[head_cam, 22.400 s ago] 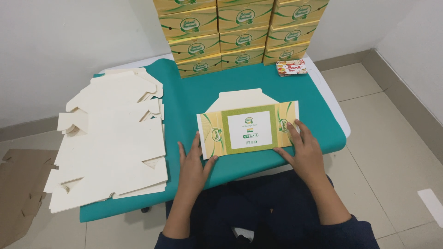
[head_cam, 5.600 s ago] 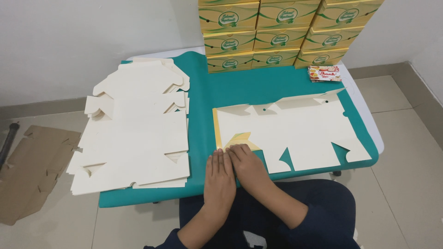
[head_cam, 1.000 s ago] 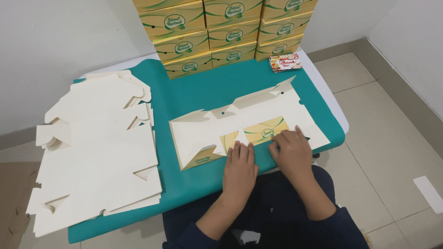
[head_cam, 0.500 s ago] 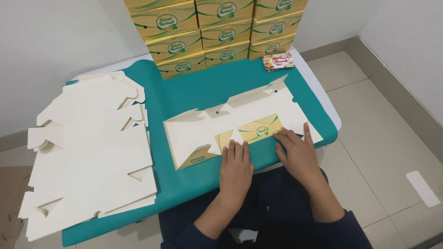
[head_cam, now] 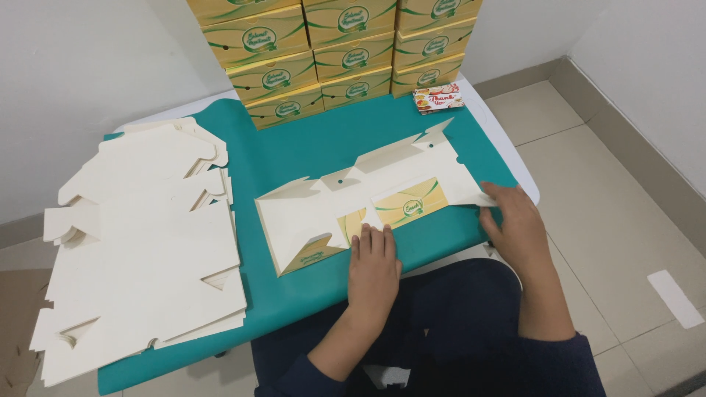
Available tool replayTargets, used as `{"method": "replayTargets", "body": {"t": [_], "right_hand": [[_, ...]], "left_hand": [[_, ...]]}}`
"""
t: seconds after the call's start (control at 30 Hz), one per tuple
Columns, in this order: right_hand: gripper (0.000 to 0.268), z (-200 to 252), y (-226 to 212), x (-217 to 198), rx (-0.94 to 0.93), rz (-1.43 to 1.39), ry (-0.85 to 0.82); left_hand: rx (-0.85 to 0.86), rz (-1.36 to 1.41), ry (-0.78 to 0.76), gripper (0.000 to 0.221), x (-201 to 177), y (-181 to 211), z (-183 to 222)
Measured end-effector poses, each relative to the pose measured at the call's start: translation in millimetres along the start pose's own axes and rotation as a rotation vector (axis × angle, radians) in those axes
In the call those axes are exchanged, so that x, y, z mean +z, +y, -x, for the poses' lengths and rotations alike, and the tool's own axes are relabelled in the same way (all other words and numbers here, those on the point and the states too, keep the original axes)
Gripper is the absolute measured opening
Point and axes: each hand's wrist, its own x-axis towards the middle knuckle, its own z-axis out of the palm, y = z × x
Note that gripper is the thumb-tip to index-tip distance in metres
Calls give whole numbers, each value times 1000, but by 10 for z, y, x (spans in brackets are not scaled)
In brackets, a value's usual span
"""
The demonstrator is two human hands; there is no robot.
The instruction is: The person folds flat cardboard pieces into small rectangular boxes by creasing along pre-scored lines and tucking flaps into slots. After completing one box, the person places it aside and repeats the process with a second piece, finishing with a second assembled box.
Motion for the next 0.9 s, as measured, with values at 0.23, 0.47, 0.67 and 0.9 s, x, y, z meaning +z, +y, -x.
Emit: {"method": "replayTargets", "body": {"t": [0.23,0.47,0.67,0.9], "right_hand": [[54,-246,-321,131,127,-201,144],[61,-311,-133,395,221,-89,49],[59,-363,67,481,251,-33,-33],[32,-253,434,696,159,-435,129]], "left_hand": [[7,-17,8,46,3,-7,9],[16,-9,-25,47,-26,-22,-9],[6,-1,31,46,23,-26,14],[49,185,113,41,-67,-268,-52]]}}
